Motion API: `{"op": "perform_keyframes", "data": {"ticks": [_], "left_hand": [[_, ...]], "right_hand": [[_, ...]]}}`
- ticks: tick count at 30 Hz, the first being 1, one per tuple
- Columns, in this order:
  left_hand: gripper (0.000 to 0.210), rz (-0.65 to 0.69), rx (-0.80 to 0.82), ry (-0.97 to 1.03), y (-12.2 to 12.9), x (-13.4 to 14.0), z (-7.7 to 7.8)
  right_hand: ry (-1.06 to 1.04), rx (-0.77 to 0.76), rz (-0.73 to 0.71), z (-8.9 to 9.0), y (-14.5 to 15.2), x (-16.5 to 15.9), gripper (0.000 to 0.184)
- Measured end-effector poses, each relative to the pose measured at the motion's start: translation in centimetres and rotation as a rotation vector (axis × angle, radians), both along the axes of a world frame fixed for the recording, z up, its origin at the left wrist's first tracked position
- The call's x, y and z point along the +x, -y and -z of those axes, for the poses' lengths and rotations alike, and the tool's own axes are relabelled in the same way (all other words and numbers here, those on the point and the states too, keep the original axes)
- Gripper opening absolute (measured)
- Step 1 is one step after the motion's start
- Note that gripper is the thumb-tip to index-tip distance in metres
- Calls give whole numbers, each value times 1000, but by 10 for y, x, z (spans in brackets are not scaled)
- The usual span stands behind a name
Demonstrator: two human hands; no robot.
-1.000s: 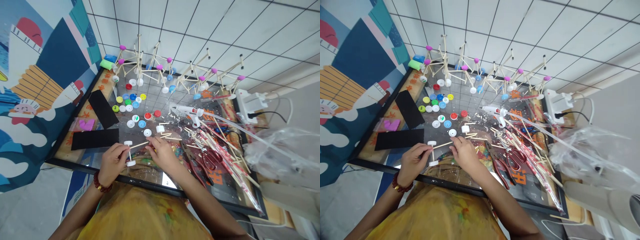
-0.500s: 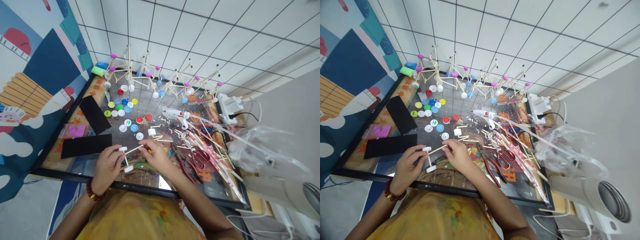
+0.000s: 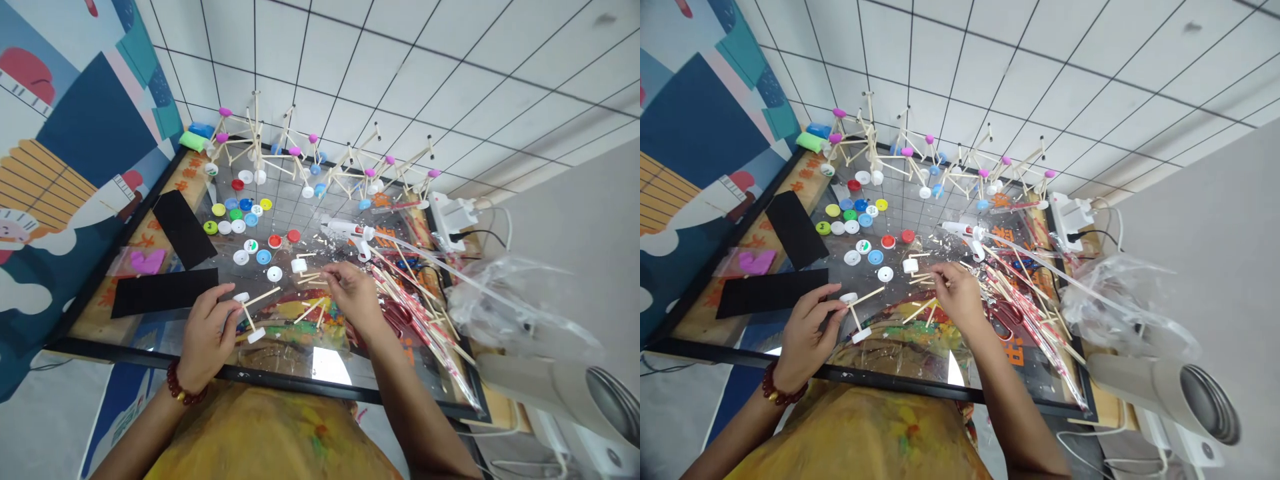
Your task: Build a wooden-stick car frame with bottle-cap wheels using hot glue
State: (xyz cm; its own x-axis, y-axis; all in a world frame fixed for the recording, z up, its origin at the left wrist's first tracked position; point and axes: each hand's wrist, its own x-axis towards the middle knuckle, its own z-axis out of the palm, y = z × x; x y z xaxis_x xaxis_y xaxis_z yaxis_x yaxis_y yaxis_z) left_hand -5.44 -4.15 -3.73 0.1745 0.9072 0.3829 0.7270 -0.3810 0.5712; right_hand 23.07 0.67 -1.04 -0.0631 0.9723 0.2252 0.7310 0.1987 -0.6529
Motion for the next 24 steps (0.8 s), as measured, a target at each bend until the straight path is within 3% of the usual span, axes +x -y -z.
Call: {"op": "perform_keyframes", "data": {"ticks": [5,9,12,15,19,24], "left_hand": [[12,72,44,-23,-5,6,2],[13,76,37,-16,-7,5,3],[13,16,50,15,-7,0,2],[11,-15,57,-18,-6,-5,0],[12,-2,18,-67,-3,-7,-4],[12,-8,-1,-108,-4,5,-11]], "right_hand": [[308,-16,62,-6,-11,20,17],[314,-64,326,0,-12,50,24],[272,-19,479,6,-25,74,46],[251,-53,412,11,-50,83,57],[155,-234,343,18,-79,79,50],[-55,-192,336,13,-75,75,51]]}}
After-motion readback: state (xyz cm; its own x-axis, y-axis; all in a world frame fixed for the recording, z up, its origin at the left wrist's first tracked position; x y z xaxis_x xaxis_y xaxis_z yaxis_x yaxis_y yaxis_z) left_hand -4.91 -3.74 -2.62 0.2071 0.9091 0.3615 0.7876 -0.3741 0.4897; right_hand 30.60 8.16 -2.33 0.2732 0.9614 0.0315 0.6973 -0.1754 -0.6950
